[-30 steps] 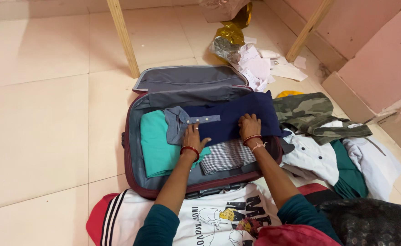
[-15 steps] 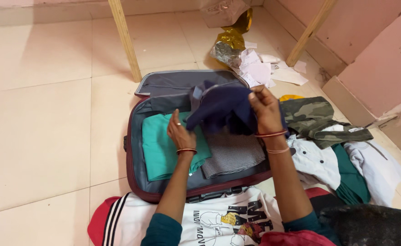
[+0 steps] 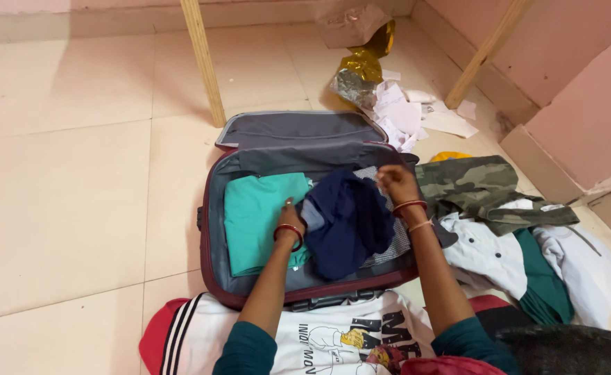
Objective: The person folds and places clothes into an open suitcase on the floor. They fold a teal garment and a navy polo shirt, arranging them neatly inside the suitcase.
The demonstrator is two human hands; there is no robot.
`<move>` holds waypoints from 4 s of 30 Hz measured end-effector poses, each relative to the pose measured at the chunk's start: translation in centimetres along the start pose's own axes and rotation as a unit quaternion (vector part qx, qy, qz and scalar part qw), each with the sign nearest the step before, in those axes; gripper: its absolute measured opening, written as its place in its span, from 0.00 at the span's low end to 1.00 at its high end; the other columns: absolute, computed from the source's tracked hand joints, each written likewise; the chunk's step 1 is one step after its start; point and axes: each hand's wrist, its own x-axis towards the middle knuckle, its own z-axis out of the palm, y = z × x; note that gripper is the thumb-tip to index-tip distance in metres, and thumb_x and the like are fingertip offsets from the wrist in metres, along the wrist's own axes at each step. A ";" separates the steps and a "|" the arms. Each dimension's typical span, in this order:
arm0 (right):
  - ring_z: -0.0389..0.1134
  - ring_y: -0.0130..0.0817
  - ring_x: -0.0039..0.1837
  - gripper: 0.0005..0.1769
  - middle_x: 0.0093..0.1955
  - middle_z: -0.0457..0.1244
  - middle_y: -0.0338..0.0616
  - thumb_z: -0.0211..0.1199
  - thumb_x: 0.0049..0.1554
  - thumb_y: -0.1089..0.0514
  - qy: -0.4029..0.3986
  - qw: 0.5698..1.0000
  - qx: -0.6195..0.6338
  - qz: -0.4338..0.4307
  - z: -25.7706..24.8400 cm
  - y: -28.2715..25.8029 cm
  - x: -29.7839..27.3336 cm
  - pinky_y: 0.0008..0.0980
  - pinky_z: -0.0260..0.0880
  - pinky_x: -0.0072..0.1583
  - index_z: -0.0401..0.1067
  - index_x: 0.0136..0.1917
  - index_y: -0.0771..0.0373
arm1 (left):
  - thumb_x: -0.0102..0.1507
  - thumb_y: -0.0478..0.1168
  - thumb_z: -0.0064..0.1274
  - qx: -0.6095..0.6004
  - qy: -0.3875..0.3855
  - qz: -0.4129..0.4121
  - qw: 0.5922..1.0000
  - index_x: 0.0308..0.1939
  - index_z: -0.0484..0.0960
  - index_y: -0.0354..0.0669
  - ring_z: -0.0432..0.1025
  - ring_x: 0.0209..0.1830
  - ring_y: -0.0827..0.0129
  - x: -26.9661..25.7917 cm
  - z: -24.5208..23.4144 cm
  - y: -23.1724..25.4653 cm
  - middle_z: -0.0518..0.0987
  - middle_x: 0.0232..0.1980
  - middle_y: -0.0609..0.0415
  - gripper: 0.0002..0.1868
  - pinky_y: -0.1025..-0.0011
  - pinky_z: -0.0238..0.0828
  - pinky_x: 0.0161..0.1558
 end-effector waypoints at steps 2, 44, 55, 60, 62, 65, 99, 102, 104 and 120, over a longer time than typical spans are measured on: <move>0.75 0.40 0.47 0.09 0.44 0.72 0.48 0.63 0.56 0.63 -0.151 0.977 -0.151 -0.012 -0.1 0.8 -1.1 0.35 0.75 0.52 0.79 0.49 0.65 | 0.54 0.23 0.57 0.048 -0.051 0.030 0.997 0.78 0.53 0.45 0.65 0.69 0.38 -1.3 -0.1 1.3 0.67 0.70 0.33 0.50 0.56 0.64 0.69; 0.67 0.23 0.56 0.08 0.54 0.67 0.36 0.57 0.69 0.68 0.036 0.983 0.057 -0.173 -11.3 -22.6 -7.7 0.21 0.67 0.61 0.70 0.61 0.65 | 0.64 0.26 0.49 -0.089 0.209 0.293 0.929 0.52 0.84 0.41 0.80 0.47 0.55 -11.3 -30.1 16.3 0.84 0.47 0.44 0.15 0.64 0.74 0.52; 0.69 0.25 0.54 0.10 0.54 0.69 0.39 0.58 0.67 0.66 -0.047 0.991 -0.016 -0.126 -7.4 -28.5 1.0 0.22 0.68 0.59 0.73 0.62 0.66 | 0.67 0.38 0.58 0.007 0.202 0.213 0.956 0.50 0.87 0.41 0.78 0.32 0.58 -9.4 -38.0 22.0 0.83 0.37 0.39 0.10 0.70 0.70 0.39; 0.70 0.21 0.54 0.12 0.54 0.70 0.36 0.60 0.63 0.67 -0.059 0.993 0.005 -0.099 -5.9 -26.4 2.9 0.21 0.68 0.59 0.74 0.60 0.65 | 0.67 0.38 0.58 -0.007 0.189 0.295 0.937 0.49 0.86 0.37 0.78 0.37 0.64 -9.8 -39.0 21.5 0.84 0.40 0.41 0.10 0.72 0.71 0.43; 0.69 0.22 0.54 0.10 0.53 0.69 0.37 0.61 0.66 0.66 -0.070 0.988 0.045 -0.127 -6.7 -25.9 1.6 0.21 0.68 0.59 0.74 0.61 0.66 | 0.69 0.38 0.56 -0.093 0.189 0.294 0.932 0.49 0.86 0.35 0.76 0.41 0.71 -11.5 -39.8 20.9 0.84 0.41 0.47 0.10 0.75 0.71 0.48; 0.70 0.24 0.53 0.07 0.52 0.69 0.40 0.62 0.69 0.65 -0.100 0.971 0.152 -0.152 -7.9 -26.7 0.1 0.23 0.70 0.60 0.73 0.59 0.67 | 0.71 0.40 0.58 -0.147 0.206 0.296 0.921 0.49 0.86 0.32 0.73 0.45 0.77 -13.6 -41.9 21.0 0.83 0.43 0.56 0.11 0.77 0.69 0.53; 0.76 0.35 0.40 0.31 0.38 0.73 0.47 0.73 0.54 0.40 -0.129 0.926 -0.348 0.068 11.5 0.2 3.8 0.30 0.74 0.44 0.74 0.57 0.67 | 0.57 0.35 0.65 0.247 0.014 0.114 0.962 0.78 0.55 0.48 0.74 0.55 0.46 3.6 -5.8 -0.4 0.71 0.59 0.41 0.49 0.56 0.77 0.50; 0.75 0.33 0.45 0.29 0.43 0.72 0.47 0.73 0.55 0.42 -0.150 0.956 -0.197 0.159 12.8 2.7 4.6 0.31 0.75 0.46 0.72 0.55 0.68 | 0.53 0.29 0.63 0.331 0.030 0.179 0.926 0.77 0.56 0.46 0.74 0.55 0.49 3.3 -3.8 -2.8 0.71 0.59 0.42 0.51 0.60 0.79 0.49; 0.74 0.30 0.49 0.24 0.46 0.72 0.45 0.69 0.59 0.42 -0.243 0.939 -0.103 0.222 13.2 3.1 5.1 0.29 0.74 0.51 0.77 0.47 0.68 | 0.52 0.28 0.62 0.320 0.025 0.173 0.931 0.77 0.54 0.44 0.74 0.54 0.49 3.4 -3.4 -3.1 0.70 0.60 0.41 0.51 0.60 0.79 0.47; 0.69 0.27 0.55 0.15 0.55 0.68 0.36 0.62 0.63 0.54 -0.184 0.981 0.020 0.056 9.4 -10.5 8.3 0.31 0.72 0.55 0.71 0.62 0.58 | 0.55 0.32 0.58 0.238 0.114 0.120 0.957 0.59 0.70 0.35 0.74 0.53 0.48 4.4 -7.3 -1.0 0.72 0.56 0.40 0.28 0.59 0.78 0.47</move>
